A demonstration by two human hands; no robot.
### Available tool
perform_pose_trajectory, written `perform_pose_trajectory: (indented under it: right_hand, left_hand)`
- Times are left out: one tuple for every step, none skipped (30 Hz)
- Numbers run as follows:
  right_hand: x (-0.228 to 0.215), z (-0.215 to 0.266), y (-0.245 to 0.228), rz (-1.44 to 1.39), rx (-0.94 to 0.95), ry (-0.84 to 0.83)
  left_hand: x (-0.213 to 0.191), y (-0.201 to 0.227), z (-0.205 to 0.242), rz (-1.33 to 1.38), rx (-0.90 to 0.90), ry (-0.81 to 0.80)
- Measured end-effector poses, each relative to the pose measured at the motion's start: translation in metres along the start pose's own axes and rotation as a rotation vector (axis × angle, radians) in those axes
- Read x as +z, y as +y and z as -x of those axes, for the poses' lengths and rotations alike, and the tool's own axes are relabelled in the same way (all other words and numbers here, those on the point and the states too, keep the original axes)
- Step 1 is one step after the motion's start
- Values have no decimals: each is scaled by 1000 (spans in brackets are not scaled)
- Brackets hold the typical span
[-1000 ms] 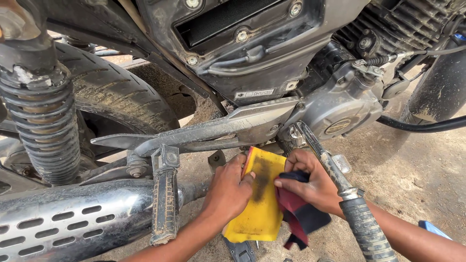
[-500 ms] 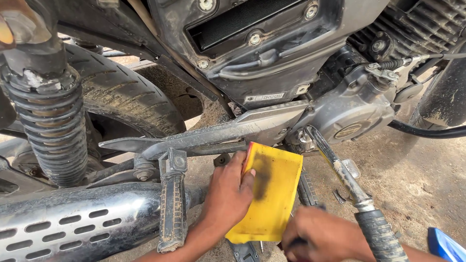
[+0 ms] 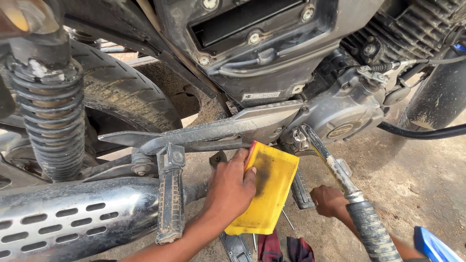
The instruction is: Remove, inspect, and clean the motorcycle air filter element and its housing.
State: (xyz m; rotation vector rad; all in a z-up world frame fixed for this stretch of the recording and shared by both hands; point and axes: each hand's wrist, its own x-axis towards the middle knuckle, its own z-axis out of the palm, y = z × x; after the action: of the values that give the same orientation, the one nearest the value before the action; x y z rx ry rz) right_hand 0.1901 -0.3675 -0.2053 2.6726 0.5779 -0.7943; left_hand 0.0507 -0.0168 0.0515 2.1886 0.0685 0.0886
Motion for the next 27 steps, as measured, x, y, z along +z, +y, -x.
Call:
perform_pose_trajectory:
  right_hand:
    - [24, -19, -1, 3, 0, 6]
    - [51, -36, 0, -183, 153, 108]
    - [78, -54, 1, -368, 305, 211]
    - [89, -50, -13, -362, 309, 211]
    - [100, -45, -27, -493, 352, 158]
    - [109, -44, -44, -628, 391, 108]
    - [113, -41, -54, -628, 393, 112]
    - [117, -40, -66, -697, 374, 225]
    - [122, -39, -78, -765, 352, 339]
    - [117, -34, -88, -767, 345, 336]
    - [113, -30, -98, -786, 421, 356]
    - [108, -26, -107, -804, 497, 379]
    - [109, -29, -109, -807, 489, 379]
    - [111, -31, -110, -760, 492, 347]
    - [113, -34, -112, -713, 496, 315]
    - [109, -35, -113, -714, 492, 311]
    - [106, -35, -114, -677, 500, 239]
    - [103, -35, -113, -637, 511, 168]
    - [98, -34, -116, -638, 510, 165]
    - [92, -34, -118, -584, 490, 120]
    - [87, -33, -121, -530, 470, 75]
    - [92, -35, -123, -529, 468, 73]
    - [97, -37, -124, -474, 452, 26]
    - [102, -40, -127, -422, 436, -18]
    - [121, -47, -126, -425, 435, -19]
    - [142, -52, -125, -364, 385, 139]
    - [163, -58, -125, -302, 333, 297]
  left_hand:
    - [-2, 0, -1, 0, 4, 6]
    - [-3, 0, -1, -8, -7, -3]
    - [-3, 0, -2, -17, -17, -12]
    - [-2, 0, -1, -10, -16, -12]
    - [-1, 1, -1, -4, -23, -20]
    - [-3, 1, -1, -3, -27, -28]
    - [-3, 2, -2, -3, -23, -27]
    - [-4, 2, -2, 13, -12, -28]
    - [-4, 2, -2, 29, -1, -29]
    - [-5, 3, -1, 24, -7, -26]
    - [-6, 3, 0, 34, 0, -27]
    - [-7, 4, 0, 42, 9, -27]
    - [-7, 2, -1, 36, 5, -22]
    - [-6, 0, -2, 40, 9, -22]
    - [-5, -1, -3, 43, 12, -21]
    - [-2, -6, -4, 41, 8, -21]
    - [0, -11, -5, 45, 19, -16]
    - [4, -16, -5, 51, 33, -13]
    - [5, -18, -7, 51, 30, -14]
    - [7, -20, -8, 44, 14, -21]
    - [9, -22, -9, 37, -2, -28]
    - [10, -25, -10, 36, -5, -28]
    - [12, -27, -10, 16, -42, -46]
    - [13, -29, -11, -8, -77, -66]
    - [13, -29, -10, -11, -77, -67]
    - [14, -29, -9, -18, -84, -73]
    - [15, -29, -8, -25, -91, -79]
